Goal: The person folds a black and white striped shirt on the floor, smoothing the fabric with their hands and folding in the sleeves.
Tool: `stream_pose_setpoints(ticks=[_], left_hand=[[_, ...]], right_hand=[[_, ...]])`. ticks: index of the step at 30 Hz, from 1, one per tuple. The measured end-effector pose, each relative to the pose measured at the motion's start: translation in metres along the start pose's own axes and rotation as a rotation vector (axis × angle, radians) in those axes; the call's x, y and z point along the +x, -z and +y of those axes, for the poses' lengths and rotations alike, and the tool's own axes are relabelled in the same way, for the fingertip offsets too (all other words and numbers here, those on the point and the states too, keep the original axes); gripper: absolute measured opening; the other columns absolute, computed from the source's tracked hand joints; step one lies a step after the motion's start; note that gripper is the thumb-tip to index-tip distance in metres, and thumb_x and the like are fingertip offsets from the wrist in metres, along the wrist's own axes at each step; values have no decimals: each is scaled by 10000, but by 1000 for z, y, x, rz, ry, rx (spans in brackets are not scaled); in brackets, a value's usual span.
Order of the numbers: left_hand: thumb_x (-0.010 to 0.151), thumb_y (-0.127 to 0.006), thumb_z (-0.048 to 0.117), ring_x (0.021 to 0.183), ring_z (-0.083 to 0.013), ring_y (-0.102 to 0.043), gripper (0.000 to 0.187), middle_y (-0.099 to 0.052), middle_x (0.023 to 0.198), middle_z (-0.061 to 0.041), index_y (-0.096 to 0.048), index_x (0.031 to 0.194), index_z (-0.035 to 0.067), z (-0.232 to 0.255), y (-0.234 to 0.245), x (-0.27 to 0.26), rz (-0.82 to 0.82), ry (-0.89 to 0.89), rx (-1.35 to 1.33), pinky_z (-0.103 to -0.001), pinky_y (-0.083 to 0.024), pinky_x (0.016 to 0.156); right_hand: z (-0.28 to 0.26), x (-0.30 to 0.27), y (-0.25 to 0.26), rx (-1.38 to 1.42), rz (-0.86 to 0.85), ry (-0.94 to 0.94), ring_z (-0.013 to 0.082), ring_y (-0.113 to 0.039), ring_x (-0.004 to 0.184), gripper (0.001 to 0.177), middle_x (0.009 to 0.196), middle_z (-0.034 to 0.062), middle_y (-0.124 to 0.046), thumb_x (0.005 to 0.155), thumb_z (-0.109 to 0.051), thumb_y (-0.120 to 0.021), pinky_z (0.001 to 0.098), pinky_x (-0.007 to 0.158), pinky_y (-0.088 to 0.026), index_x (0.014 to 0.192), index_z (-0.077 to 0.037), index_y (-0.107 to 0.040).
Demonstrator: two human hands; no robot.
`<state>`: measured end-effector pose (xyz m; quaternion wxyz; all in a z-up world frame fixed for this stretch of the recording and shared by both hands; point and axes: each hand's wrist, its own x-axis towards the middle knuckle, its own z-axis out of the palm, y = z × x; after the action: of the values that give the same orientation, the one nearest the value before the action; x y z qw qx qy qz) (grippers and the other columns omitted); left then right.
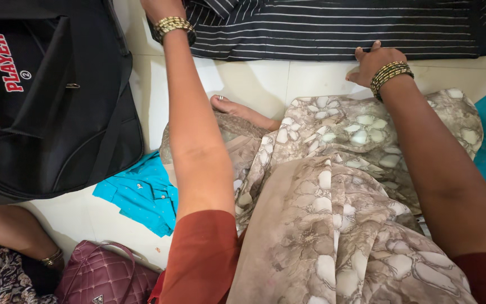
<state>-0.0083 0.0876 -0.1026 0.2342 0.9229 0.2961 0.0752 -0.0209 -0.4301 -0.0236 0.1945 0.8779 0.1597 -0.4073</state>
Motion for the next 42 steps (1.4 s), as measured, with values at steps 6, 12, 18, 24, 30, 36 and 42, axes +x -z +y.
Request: stream_pose_setpoints(ticks=[6, 12, 18, 24, 30, 36, 42], left_hand=[[740, -875, 259, 970, -361, -721, 433, -739, 1059, -176, -671, 1073, 73, -2, 9, -8, -7, 111, -7, -445, -591, 820], [687, -963, 383, 1085, -348, -678, 741, -666, 1183, -178, -550, 1234, 103, 1, 15, -21, -288, 375, 217, -445, -570, 886], [1018, -684, 221, 964, -244, -772, 65, -798, 1048, 1, -714, 963, 237, -14, 2, -40, -28, 255, 260, -435, -596, 849], [656, -774, 281, 910, -331, -718, 265, -746, 951, -44, -693, 890, 188, 8, 30, -54, 250, 107, 460, -510, -552, 666], [847, -782, 409, 917, -371, -711, 363, -726, 1005, -179, -714, 937, 65, 103, 26, -82, -333, -285, 339, -491, -570, 741], [867, -711, 548, 996, -371, -691, 461, -730, 1056, -168, -756, 985, 104, 181, -17, -156, -857, -470, 284, -507, -551, 828], [885, -692, 611, 1088, -379, -691, 532, -727, 1159, -186, -786, 1101, 134, 102, 11, -104, -809, -33, 500, -519, -543, 904]], right_hand=[[1, -2, -1, 20, 25, 11, 413, -585, 1286, 858, 1634, 230, -310, 882, -670, -592, 546, 1008, -513, 1609, -288, -343], [0, -5, 1, 42, 34, 3, 412, -571, 1293, 854, 1632, 221, -300, 877, -670, -594, 538, 1010, -506, 1601, -292, -344], [2, -6, 1, 14, 23, 30, 423, -615, 1247, 850, 1617, 264, -316, 904, -651, -582, 529, 976, -541, 1620, -262, -337], [3, -5, -2, 59, 47, 15, 422, -594, 1268, 781, 1629, 236, -307, 929, -607, -572, 547, 994, -521, 1605, -281, -355], [-13, 5, -1, 158, 137, -174, 349, -580, 1249, 478, 1305, 112, -694, 953, -570, -599, 584, 984, -470, 1309, -271, -711], [-89, 34, -15, 446, 667, 155, 327, -659, 1000, 294, 1018, 102, -687, 857, -404, -724, 501, 803, -551, 1016, -157, -712], [37, 84, -55, 567, 69, -187, 415, -645, 1161, 628, 1273, 196, -679, 855, -598, -743, 537, 961, -527, 1235, -100, -699]])
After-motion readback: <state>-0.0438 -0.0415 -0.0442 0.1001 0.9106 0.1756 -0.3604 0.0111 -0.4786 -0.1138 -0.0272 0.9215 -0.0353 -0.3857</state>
